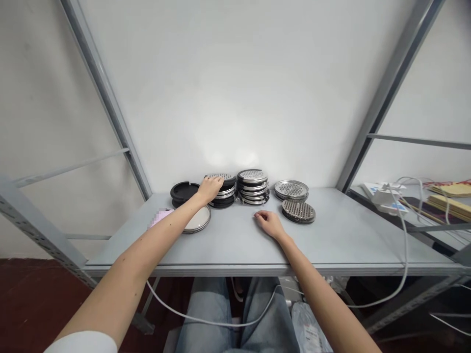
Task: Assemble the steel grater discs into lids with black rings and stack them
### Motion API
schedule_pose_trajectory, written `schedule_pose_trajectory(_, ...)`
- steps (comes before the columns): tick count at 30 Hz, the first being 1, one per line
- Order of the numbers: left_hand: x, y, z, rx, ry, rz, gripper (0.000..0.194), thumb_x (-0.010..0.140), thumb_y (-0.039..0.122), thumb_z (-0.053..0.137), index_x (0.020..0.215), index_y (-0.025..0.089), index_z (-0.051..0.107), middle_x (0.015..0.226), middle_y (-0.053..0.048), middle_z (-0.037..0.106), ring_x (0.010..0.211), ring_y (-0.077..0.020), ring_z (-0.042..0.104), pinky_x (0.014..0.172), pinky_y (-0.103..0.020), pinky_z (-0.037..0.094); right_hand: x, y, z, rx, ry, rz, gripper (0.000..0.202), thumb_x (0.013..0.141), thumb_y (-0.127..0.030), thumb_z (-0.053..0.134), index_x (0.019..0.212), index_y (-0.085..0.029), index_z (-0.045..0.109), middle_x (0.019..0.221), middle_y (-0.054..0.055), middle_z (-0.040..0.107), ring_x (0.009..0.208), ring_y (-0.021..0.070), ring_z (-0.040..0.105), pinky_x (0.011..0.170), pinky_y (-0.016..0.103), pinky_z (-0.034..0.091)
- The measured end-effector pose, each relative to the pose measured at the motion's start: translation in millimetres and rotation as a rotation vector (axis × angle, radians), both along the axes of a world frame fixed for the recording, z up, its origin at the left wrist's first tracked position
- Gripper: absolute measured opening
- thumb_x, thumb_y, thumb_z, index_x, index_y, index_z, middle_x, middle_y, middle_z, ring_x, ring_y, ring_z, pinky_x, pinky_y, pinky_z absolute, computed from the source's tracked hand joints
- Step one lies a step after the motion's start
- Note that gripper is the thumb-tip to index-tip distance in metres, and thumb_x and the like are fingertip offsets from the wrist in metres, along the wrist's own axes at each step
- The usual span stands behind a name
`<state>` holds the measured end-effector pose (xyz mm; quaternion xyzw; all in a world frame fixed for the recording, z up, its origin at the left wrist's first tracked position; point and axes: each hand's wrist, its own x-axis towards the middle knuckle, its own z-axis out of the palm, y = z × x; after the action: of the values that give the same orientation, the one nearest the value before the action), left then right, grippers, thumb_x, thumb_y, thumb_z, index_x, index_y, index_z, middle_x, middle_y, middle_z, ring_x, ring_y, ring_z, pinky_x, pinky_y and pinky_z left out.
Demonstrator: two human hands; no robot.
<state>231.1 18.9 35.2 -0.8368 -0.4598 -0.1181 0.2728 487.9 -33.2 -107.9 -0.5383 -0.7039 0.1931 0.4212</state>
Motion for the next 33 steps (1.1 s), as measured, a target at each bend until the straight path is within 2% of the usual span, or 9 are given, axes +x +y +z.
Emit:
schedule_pose_trajectory(4, -11, 6, 11.7, 0.081, -0.106, -0.047, 0.033, 0.086, 0.005, 0.045, 0.114, 0.015, 0.059, 0.115, -0.013, 0.067, 0.104, -0.0267, 0.064, 0.086, -0.039, 0.049, 0, 1, -1.7, -0.007, 0.015, -0.003, 0.032, 0.081, -0.036, 0.046, 0.084, -0.016, 0.072, 0.084, 0.008, 0.073, 0.076, 0.0229, 0.065, 0.075, 0.033, 0.047)
schedule_pose_trajectory(9, -37, -13, 7.9, 0.244, -0.184, -0.28, 0.041, 0.088, 0.006, 0.043, 0.127, 0.013, 0.055, 0.126, -0.013, 0.062, 0.121, -0.0257, 0.056, 0.102, -0.044, 0.042, 0, 2, -1.4, -0.003, 0.025, -0.005, 0.033, 0.082, -0.038, 0.046, 0.085, -0.016, 0.071, 0.086, 0.008, 0.073, 0.079, 0.0235, 0.065, 0.077, 0.034, 0.047)
schedule_pose_trajectory(13, -45, -51, -13.5, 0.323, -0.201, -0.542, 0.038, 0.091, 0.009, 0.044, 0.127, 0.016, 0.054, 0.124, -0.011, 0.064, 0.12, -0.0223, 0.057, 0.102, -0.041, 0.043, 1, 5, -1.0, -0.005, 0.157, -0.031, 0.038, 0.083, -0.044, 0.046, 0.087, -0.015, 0.07, 0.089, 0.01, 0.073, 0.08, 0.024, 0.066, 0.08, 0.036, 0.047)
schedule_pose_trajectory(17, -31, -87, -55.0, 0.261, -0.212, -0.716, 0.037, 0.093, 0.008, 0.042, 0.128, 0.019, 0.053, 0.121, -0.009, 0.066, 0.125, -0.0197, 0.053, 0.103, -0.043, 0.041, 2, 7, -0.1, -0.087, 0.424, -0.031, 0.062, 0.086, -0.064, 0.034, 0.09, -0.013, 0.069, 0.088, 0.013, 0.071, 0.074, 0.0237, 0.065, 0.07, 0.036, 0.05)
schedule_pose_trajectory(20, -14, -96, -87.8, 0.18, -0.208, -0.76, 0.034, 0.095, 0.01, 0.043, 0.125, 0.019, 0.054, 0.12, -0.008, 0.067, 0.121, -0.0192, 0.055, 0.103, -0.042, 0.041, 3, 5, 2.8, -0.14, 0.559, 0.032, 0.074, 0.082, -0.075, 0.028, 0.094, -0.014, 0.068, 0.083, 0.012, 0.072, 0.073, 0.0239, 0.065, 0.066, 0.035, 0.051)
schedule_pose_trajectory(23, -4, -93, -108.0, 0.095, -0.249, -0.774, 0.032, 0.095, 0.01, 0.042, 0.124, 0.018, 0.055, 0.118, -0.008, 0.067, 0.12, -0.0184, 0.056, 0.103, -0.04, 0.042, 4, 3, 5.8, -0.172, 0.572, 0.092, 0.073, 0.079, -0.078, 0.035, 0.092, -0.014, 0.069, 0.08, 0.011, 0.072, 0.074, 0.0247, 0.066, 0.071, 0.038, 0.051)
schedule_pose_trajectory(25, -2, -87, -113.7, 0.045, -0.301, -0.76, 0.033, 0.096, 0.01, 0.042, 0.124, 0.018, 0.055, 0.12, -0.008, 0.066, 0.122, -0.0188, 0.055, 0.102, -0.04, 0.043, 5, 2, 6.5, -0.161, 0.562, 0.128, 0.061, 0.075, -0.071, 0.051, 0.09, -0.015, 0.07, 0.085, 0.011, 0.073, 0.082, 0.0261, 0.067, 0.079, 0.04, 0.051)
schedule_pose_trajectory(28, -5, -80, -116.3, -0.069, -0.375, -0.726, 0.034, 0.094, 0.011, 0.043, 0.125, 0.019, 0.055, 0.124, -0.009, 0.064, 0.125, -0.0202, 0.052, 0.102, -0.041, 0.045, 6, 4, 5.0, -0.139, 0.556, 0.189, 0.042, 0.065, -0.051, 0.072, 0.09, -0.016, 0.07, 0.095, 0.011, 0.073, 0.093, 0.0271, 0.067, 0.09, 0.041, 0.048)
schedule_pose_trajectory(33, -10, -75, -120.5, -0.304, -0.495, -0.616, 0.04, 0.087, 0.005, 0.049, 0.123, 0.021, 0.058, 0.127, -0.007, 0.062, 0.127, -0.0207, 0.05, 0.106, -0.044, 0.043, 7, 5, 1.9, -0.154, 0.519, 0.234, 0.035, 0.059, -0.032, 0.073, 0.09, -0.017, 0.069, 0.097, 0.01, 0.073, 0.094, 0.0263, 0.066, 0.089, 0.042, 0.05)
